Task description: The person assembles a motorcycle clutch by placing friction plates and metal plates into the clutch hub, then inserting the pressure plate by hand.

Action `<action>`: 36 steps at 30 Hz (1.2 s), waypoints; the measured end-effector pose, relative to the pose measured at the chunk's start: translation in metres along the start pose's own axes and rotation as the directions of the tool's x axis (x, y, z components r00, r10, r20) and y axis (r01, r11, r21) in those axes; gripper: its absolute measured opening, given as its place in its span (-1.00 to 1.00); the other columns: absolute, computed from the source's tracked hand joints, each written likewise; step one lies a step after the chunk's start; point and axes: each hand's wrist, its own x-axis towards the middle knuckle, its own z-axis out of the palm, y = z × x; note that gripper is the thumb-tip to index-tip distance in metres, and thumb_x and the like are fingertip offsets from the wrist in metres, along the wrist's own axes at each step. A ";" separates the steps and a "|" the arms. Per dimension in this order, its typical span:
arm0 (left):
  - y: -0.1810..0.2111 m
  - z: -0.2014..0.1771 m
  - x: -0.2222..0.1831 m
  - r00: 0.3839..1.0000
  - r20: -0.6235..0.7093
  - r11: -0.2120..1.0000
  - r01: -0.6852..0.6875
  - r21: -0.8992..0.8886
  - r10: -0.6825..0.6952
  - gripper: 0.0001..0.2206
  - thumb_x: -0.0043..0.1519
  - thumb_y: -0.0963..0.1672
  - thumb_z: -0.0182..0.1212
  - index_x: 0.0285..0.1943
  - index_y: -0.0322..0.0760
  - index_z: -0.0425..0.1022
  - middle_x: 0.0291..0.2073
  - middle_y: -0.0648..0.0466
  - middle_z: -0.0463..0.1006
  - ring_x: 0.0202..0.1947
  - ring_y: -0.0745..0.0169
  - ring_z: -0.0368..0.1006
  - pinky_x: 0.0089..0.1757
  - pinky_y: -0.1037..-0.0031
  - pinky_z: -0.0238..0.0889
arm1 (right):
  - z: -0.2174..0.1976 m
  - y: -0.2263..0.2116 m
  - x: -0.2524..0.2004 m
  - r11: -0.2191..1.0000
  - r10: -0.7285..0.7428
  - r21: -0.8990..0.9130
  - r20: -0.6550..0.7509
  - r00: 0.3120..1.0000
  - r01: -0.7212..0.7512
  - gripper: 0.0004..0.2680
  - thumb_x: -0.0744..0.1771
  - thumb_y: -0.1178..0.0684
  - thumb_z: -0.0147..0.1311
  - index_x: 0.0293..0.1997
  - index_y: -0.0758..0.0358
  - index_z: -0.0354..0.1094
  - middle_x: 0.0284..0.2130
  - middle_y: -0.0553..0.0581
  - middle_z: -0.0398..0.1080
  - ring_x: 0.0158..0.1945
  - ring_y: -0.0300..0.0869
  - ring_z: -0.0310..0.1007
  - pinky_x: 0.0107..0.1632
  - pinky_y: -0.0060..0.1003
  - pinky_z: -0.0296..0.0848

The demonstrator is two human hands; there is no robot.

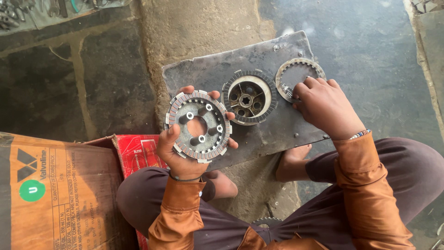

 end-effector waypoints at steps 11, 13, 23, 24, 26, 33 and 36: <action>-0.001 -0.001 0.001 1.000 0.027 0.999 -0.001 -0.035 0.002 -0.38 0.30 -0.05 0.28 0.50 -0.22 0.10 0.23 -0.33 0.24 0.17 -0.46 0.38 -0.17 -0.25 0.50 | -0.027 -0.015 0.001 0.967 -0.026 0.246 -0.172 0.985 0.068 -0.88 0.31 0.13 0.22 -0.11 0.24 0.45 -0.21 0.15 0.42 -0.09 0.11 0.44 -0.02 -0.03 0.42; -0.002 0.000 0.002 1.000 0.024 0.999 -0.007 -0.037 0.008 -0.38 0.30 -0.05 0.27 0.50 -0.22 0.09 0.22 -0.33 0.25 0.16 -0.47 0.38 -0.17 -0.25 0.50 | -0.030 -0.025 0.004 0.939 -0.050 0.324 -0.192 0.980 0.112 -0.88 0.32 0.14 0.22 -0.09 0.26 0.45 -0.20 0.17 0.42 -0.10 0.10 0.44 -0.02 -0.05 0.43; -0.007 -0.017 -0.001 1.000 0.004 0.996 -0.017 -0.088 0.018 -0.37 0.30 -0.05 0.26 0.53 -0.16 0.06 0.27 -0.29 0.30 0.20 -0.44 0.39 -0.12 -0.31 0.48 | -0.019 -0.069 0.012 0.897 -0.332 0.258 -0.145 0.932 0.360 -0.82 0.27 0.06 0.25 -0.06 0.15 0.53 -0.14 0.09 0.45 0.01 0.00 0.39 0.11 -0.06 0.31; -0.009 -0.016 -0.002 1.000 -0.013 0.994 -0.011 -0.107 0.010 -0.33 0.28 -0.05 0.26 0.57 -0.11 0.05 0.32 -0.28 0.30 0.22 -0.44 0.39 -0.10 -0.34 0.48 | -0.019 -0.070 0.011 0.896 -0.328 0.274 -0.123 0.936 0.350 -0.85 0.28 0.06 0.25 -0.10 0.10 0.54 -0.18 0.05 0.46 -0.02 -0.02 0.39 0.09 -0.07 0.31; -0.011 -0.013 0.001 0.999 0.044 0.984 -0.018 -0.176 0.026 -0.34 0.28 -0.04 0.22 0.57 -0.12 0.05 0.31 -0.30 0.31 0.20 -0.46 0.41 -0.11 -0.33 0.49 | -0.021 -0.073 0.014 0.912 -0.334 0.213 -0.105 0.937 0.349 -0.85 0.25 0.06 0.22 -0.14 0.08 0.56 -0.21 0.03 0.46 -0.03 -0.02 0.41 0.03 -0.08 0.30; -0.001 -0.001 0.000 1.000 -0.009 1.000 -0.012 -0.025 0.012 -0.33 0.26 -0.03 0.21 0.56 -0.17 0.05 0.32 -0.33 0.27 0.20 -0.46 0.37 -0.13 -0.27 0.50 | -0.007 -0.072 0.021 0.901 -0.318 0.275 -0.105 0.942 0.335 -0.88 0.25 0.05 0.16 -0.21 0.05 0.56 -0.25 0.00 0.47 -0.10 -0.07 0.43 -0.04 -0.10 0.28; 0.001 0.000 0.001 1.000 -0.021 1.000 0.012 -0.019 -0.012 -0.32 0.21 -0.01 0.22 0.53 -0.15 0.10 0.32 -0.33 0.27 0.21 -0.49 0.36 -0.13 -0.27 0.51 | -0.004 -0.068 0.016 0.910 -0.333 0.220 -0.118 0.936 0.351 -0.83 0.20 0.14 0.15 -0.19 0.10 0.54 -0.24 0.03 0.46 -0.07 -0.06 0.42 -0.03 -0.11 0.27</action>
